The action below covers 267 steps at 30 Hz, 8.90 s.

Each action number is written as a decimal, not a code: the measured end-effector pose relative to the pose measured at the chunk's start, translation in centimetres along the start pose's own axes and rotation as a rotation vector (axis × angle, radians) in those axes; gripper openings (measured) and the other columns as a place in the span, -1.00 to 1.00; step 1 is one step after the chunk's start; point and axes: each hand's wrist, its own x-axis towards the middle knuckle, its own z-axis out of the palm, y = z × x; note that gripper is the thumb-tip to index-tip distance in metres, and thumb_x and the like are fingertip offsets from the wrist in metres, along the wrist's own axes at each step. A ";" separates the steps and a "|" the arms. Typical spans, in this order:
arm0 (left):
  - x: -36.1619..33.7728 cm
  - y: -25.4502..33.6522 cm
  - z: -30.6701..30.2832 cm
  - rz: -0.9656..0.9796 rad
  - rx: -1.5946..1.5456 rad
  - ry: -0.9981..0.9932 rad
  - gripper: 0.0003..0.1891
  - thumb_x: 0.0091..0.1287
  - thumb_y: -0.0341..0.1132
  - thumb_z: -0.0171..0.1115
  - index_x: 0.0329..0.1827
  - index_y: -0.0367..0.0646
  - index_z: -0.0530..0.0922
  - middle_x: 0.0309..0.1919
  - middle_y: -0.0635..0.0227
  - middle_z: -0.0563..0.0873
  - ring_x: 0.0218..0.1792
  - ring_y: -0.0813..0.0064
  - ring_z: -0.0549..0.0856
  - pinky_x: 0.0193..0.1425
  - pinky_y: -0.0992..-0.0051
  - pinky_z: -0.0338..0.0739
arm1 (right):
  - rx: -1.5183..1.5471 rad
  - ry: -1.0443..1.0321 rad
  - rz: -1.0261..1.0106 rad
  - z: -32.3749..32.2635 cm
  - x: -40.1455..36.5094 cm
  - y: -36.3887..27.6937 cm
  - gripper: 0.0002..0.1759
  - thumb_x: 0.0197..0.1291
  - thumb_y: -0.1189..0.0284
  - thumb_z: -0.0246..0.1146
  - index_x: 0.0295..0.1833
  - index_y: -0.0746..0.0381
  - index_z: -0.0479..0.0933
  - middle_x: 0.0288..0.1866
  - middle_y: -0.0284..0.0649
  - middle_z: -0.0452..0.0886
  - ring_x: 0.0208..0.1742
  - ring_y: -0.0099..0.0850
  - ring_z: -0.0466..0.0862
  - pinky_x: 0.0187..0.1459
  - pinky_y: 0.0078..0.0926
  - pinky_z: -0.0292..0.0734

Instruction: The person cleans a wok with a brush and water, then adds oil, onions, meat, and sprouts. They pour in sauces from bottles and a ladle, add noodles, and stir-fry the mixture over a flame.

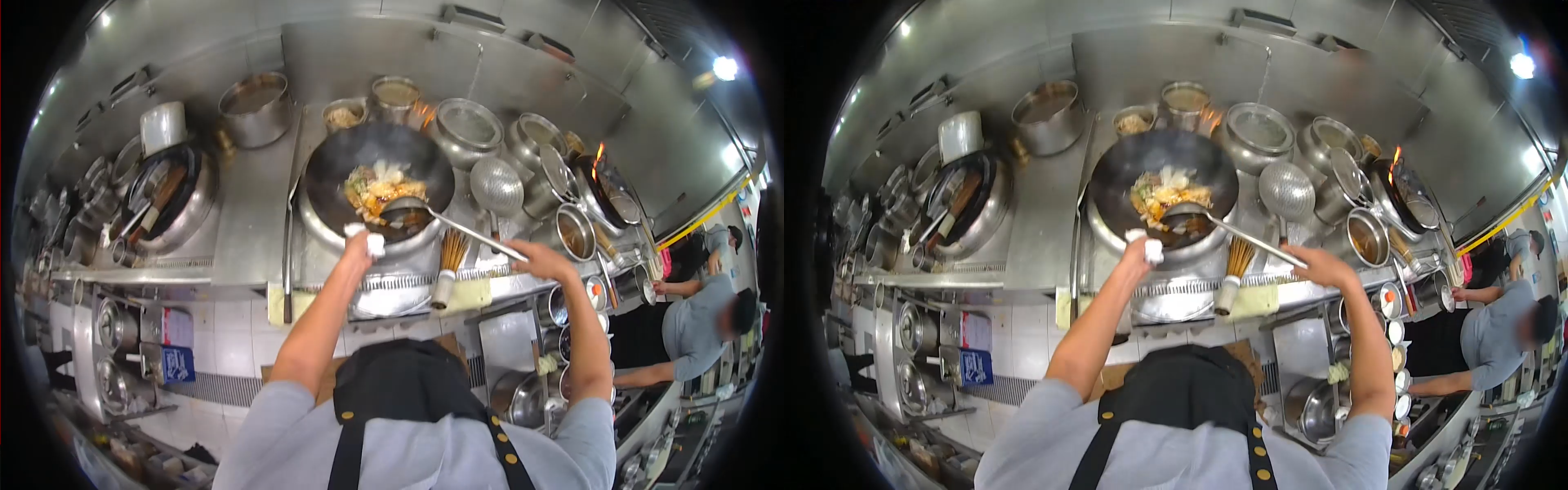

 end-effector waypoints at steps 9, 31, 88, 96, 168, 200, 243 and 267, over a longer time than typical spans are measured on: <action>-4.6 4.2 0.8 -0.094 0.052 -0.052 -0.89 0.41 -0.27 -0.08 -0.24 0.02 0.44 -0.51 0.39 0.57 -0.57 0.40 0.54 -0.58 0.29 0.41 | -0.029 -0.080 0.097 -1.7 2.4 -5.9 -0.35 0.21 0.32 0.23 0.42 0.11 0.27 0.22 -0.05 0.55 0.17 -0.07 0.57 0.20 -0.26 0.44; -7.5 5.0 -0.1 0.036 -0.016 -0.041 -0.91 0.34 -0.37 0.08 -0.16 -0.14 0.43 -0.46 0.30 0.60 -0.55 0.37 0.62 -0.63 0.33 0.43 | 0.185 -0.016 0.073 5.6 8.7 -7.2 -0.33 0.24 0.33 0.19 0.47 0.05 0.19 0.06 -0.01 0.60 -0.14 -0.18 0.63 -0.05 -0.26 0.52; -5.5 2.2 -4.5 0.019 0.033 -0.135 -0.81 0.30 -0.48 0.02 -0.03 -0.17 0.44 -0.32 0.27 0.63 -0.40 0.33 0.68 -0.47 0.28 0.59 | 0.252 0.132 0.529 9.1 6.4 -15.1 -0.36 0.30 0.35 0.14 0.48 -0.04 0.16 -0.45 -0.08 0.60 -0.59 -0.23 0.59 -0.52 -0.23 0.51; -5.6 4.5 -3.9 -0.036 0.103 -0.121 -0.91 0.45 -0.34 -0.05 -0.22 -0.10 0.41 -0.49 0.35 0.57 -0.53 0.42 0.60 -0.54 0.36 0.53 | 0.199 0.279 0.247 11.2 6.7 -15.6 -0.28 0.24 0.34 0.20 0.49 -0.02 0.13 0.13 0.12 0.56 0.10 0.07 0.58 0.12 -0.09 0.46; -5.4 11.7 -4.2 -0.204 0.048 -0.261 -0.94 0.27 -0.45 0.03 -0.22 -0.14 0.40 -0.59 0.31 0.54 -0.66 0.42 0.55 -0.72 0.39 0.37 | 0.182 0.222 0.349 10.2 9.1 -15.3 -0.40 0.24 0.23 0.22 0.40 -0.01 0.31 0.11 0.00 0.60 0.11 -0.05 0.61 0.13 -0.22 0.48; -5.5 13.2 -2.9 -0.185 0.162 -0.154 -0.96 0.34 -0.35 0.08 -0.31 -0.01 0.44 -0.55 0.42 0.55 -0.57 0.40 0.58 -0.60 0.32 0.44 | 0.401 0.854 0.374 18.6 6.9 -19.9 -0.39 0.27 0.42 0.19 0.42 0.14 0.23 0.01 0.11 0.63 0.03 -0.02 0.65 0.07 -0.21 0.48; -3.7 7.1 -2.5 -0.106 0.176 -0.099 -0.97 0.36 -0.43 -0.05 -0.24 -0.08 0.36 -0.53 0.31 0.53 -0.58 0.39 0.57 -0.67 0.35 0.39 | 0.386 0.044 0.489 6.9 7.4 -15.0 -0.32 0.27 0.33 0.17 0.49 -0.07 0.14 -0.34 -0.08 0.64 -0.65 -0.43 0.49 -0.59 -0.39 0.46; -9.8 3.2 -10.4 0.122 0.142 -0.199 -0.73 0.21 -0.59 -0.02 -0.03 -0.16 0.40 -0.27 0.27 0.59 -0.37 0.38 0.67 -0.40 0.36 0.62 | -0.078 0.273 0.437 12.0 9.2 -16.3 -0.30 0.25 0.35 0.15 0.49 0.06 0.11 -0.22 0.15 0.62 -0.15 0.10 0.62 -0.08 0.00 0.48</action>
